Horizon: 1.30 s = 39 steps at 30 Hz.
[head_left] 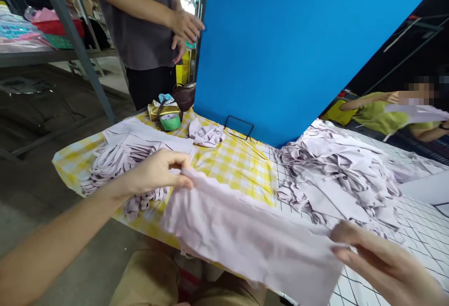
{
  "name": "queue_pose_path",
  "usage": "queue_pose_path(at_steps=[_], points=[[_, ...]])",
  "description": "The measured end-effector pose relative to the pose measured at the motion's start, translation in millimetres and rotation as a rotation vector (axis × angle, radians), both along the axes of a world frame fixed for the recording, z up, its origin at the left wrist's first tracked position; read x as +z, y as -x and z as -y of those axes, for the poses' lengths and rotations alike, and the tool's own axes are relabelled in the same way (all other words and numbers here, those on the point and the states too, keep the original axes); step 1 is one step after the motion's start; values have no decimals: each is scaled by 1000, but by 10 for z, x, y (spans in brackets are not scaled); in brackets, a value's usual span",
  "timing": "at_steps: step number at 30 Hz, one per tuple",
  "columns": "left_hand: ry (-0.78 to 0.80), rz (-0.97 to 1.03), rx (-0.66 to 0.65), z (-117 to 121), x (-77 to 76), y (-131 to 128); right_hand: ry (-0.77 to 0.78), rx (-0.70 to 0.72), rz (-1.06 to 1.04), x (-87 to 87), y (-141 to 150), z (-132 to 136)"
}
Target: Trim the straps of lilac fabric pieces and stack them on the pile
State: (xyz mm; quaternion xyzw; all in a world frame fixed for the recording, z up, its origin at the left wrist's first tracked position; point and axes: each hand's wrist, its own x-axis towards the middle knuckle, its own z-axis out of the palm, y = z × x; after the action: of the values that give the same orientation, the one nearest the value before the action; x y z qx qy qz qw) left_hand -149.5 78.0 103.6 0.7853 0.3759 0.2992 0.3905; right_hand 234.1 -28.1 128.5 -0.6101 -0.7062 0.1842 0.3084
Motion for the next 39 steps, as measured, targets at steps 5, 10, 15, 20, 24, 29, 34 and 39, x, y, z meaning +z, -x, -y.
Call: queue_pose_path(at_steps=[5,10,15,20,24,29,34,39], points=[[85,-115,234,-437,-829,-565,250,-27,107,-799,15,-738],[90,-133,326,-647,-1399,-748,208,-168,88,-1508,-69,-1036],[68,-95,350,-664,-1403,-666,176,-193,22,-1601,-168,-1076],[-15,-156,416,-720,-1404,-695,120,-244,27,-1645,-116,-1205],[-130,-188,422,-791,-1501,-746,84,-283,56,-1746,-80,-1292],[-291,-339,467,-715,-1587,-789,-18,-358,133,-1788,19,-1207],[-358,-572,252,-367,-1644,-748,-48,-214,460,-1935,203,-818],[-245,-700,-10,-224,-1633,-607,170,-97,629,-2086,95,-520]])
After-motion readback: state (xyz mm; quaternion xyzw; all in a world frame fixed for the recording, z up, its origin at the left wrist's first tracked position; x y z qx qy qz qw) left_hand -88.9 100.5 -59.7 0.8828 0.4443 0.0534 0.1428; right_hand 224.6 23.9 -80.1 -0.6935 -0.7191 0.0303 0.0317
